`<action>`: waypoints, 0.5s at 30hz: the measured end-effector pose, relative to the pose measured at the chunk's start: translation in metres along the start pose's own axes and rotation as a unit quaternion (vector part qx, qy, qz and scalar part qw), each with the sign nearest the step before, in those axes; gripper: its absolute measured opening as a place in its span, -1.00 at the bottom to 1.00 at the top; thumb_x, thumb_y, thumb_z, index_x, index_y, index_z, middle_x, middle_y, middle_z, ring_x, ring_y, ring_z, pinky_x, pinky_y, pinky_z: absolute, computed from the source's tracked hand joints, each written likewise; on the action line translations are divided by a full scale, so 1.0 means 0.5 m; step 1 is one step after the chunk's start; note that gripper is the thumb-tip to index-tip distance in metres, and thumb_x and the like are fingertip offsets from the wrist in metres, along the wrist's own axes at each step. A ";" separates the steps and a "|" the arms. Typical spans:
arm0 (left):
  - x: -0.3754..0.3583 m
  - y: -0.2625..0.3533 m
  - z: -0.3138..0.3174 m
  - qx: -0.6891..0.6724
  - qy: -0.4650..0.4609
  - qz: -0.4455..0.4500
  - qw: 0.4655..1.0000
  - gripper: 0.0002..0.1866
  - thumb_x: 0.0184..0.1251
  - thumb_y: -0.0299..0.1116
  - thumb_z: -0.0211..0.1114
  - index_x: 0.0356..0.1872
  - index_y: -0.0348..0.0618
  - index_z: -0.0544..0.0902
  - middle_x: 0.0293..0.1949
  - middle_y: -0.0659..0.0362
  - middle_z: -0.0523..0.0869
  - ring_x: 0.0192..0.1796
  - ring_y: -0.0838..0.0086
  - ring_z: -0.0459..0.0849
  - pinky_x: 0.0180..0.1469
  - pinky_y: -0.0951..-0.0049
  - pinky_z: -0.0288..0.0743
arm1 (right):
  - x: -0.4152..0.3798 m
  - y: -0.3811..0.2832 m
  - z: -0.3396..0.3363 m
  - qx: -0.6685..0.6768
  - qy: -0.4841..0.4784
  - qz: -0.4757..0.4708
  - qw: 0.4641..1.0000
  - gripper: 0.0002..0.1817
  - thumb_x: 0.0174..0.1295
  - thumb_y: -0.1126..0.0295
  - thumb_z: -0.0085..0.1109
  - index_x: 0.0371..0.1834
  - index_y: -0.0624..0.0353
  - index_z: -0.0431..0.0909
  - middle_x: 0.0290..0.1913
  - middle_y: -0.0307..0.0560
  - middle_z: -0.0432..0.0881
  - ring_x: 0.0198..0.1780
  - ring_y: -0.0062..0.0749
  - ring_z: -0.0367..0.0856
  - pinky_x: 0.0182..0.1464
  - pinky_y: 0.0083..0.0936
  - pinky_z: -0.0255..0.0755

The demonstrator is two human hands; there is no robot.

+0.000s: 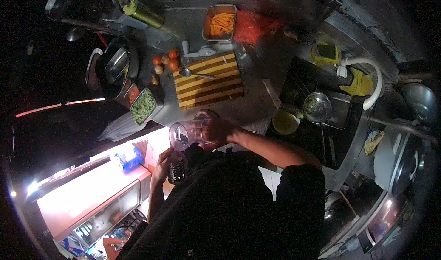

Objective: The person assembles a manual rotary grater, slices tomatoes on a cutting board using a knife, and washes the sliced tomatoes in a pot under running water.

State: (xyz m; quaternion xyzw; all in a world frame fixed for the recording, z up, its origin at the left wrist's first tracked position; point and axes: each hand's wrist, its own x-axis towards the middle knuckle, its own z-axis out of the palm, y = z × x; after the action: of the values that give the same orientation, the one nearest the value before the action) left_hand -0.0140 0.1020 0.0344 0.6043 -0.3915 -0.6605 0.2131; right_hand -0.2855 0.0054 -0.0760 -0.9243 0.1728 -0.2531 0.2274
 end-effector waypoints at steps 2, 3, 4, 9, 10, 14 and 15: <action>0.004 -0.012 -0.008 0.006 0.005 0.001 1.000 -0.66 0.31 -0.27 0.23 -0.11 -0.40 0.68 -0.29 0.07 0.78 -0.21 0.40 0.76 -0.06 0.42 0.60 | -0.002 0.002 -0.010 0.023 -0.019 -0.010 0.999 -0.24 0.41 -0.16 0.05 0.60 -0.07 0.29 0.52 -0.09 0.43 0.49 -0.22 0.42 0.61 0.23 -0.12; 0.007 -0.017 -0.010 0.010 0.006 0.001 1.000 -0.66 0.30 -0.28 0.24 -0.11 -0.40 0.68 -0.29 0.07 0.78 -0.22 0.40 0.76 -0.07 0.43 0.61 | 0.001 0.003 -0.011 0.024 -0.045 0.001 0.999 -0.26 0.41 -0.15 0.05 0.60 -0.09 0.29 0.53 -0.12 0.42 0.50 -0.23 0.41 0.62 0.23 -0.13; 0.006 -0.005 -0.004 0.007 0.006 -0.003 1.000 -0.67 0.29 -0.28 0.24 -0.12 -0.40 0.68 -0.30 0.07 0.78 -0.23 0.40 0.76 -0.08 0.42 0.61 | 0.002 0.003 -0.006 0.025 -0.071 0.013 0.997 -0.27 0.42 -0.14 0.04 0.60 -0.11 0.29 0.54 -0.14 0.41 0.51 -0.25 0.40 0.62 0.23 -0.14; 0.000 0.021 0.002 -0.006 -0.007 -0.029 1.000 -0.67 0.25 -0.29 0.26 -0.15 -0.41 0.69 -0.34 0.06 0.77 -0.28 0.39 0.76 -0.10 0.42 0.60 | -0.023 0.002 0.008 0.047 -0.043 0.021 0.998 -0.31 0.46 -0.15 0.00 0.62 -0.25 0.25 0.60 -0.26 0.33 0.57 -0.37 0.32 0.64 0.24 -0.17; 0.001 0.020 -0.002 -0.001 -0.006 -0.017 1.000 -0.67 0.25 -0.29 0.26 -0.15 -0.41 0.69 -0.34 0.06 0.77 -0.28 0.39 0.76 -0.11 0.43 0.61 | -0.042 0.011 -0.015 0.057 -0.069 0.025 0.996 -0.30 0.47 -0.15 -0.02 0.64 -0.28 0.21 0.63 -0.28 0.29 0.59 -0.40 0.28 0.64 0.23 -0.18; 0.006 0.008 -0.019 -0.007 0.002 0.031 0.999 -0.62 0.24 -0.25 0.26 -0.12 -0.43 0.68 -0.33 0.07 0.78 -0.28 0.40 0.77 -0.11 0.46 0.61 | -0.197 0.044 -0.059 0.002 -0.177 0.035 0.984 -0.55 0.43 -0.07 0.03 0.01 0.01 0.71 0.12 -0.12 0.72 0.27 -0.34 0.58 0.62 0.16 -0.12; 0.009 0.001 -0.022 -0.020 0.010 0.044 0.999 -0.60 0.23 -0.24 0.26 -0.10 -0.44 0.68 -0.32 0.07 0.78 -0.28 0.40 0.77 -0.11 0.47 0.61 | -0.248 0.037 -0.109 -0.044 -0.285 0.088 0.954 -0.61 0.40 -0.03 0.08 -0.22 0.03 0.72 -0.05 -0.13 0.74 0.14 -0.36 0.63 0.56 0.14 -0.03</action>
State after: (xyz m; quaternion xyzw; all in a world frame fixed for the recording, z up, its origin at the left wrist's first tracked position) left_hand -0.0043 0.0952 0.0324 0.5888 -0.4024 -0.6519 0.2575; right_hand -0.4198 0.0258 -0.0917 -0.9483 0.1918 0.0496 0.2480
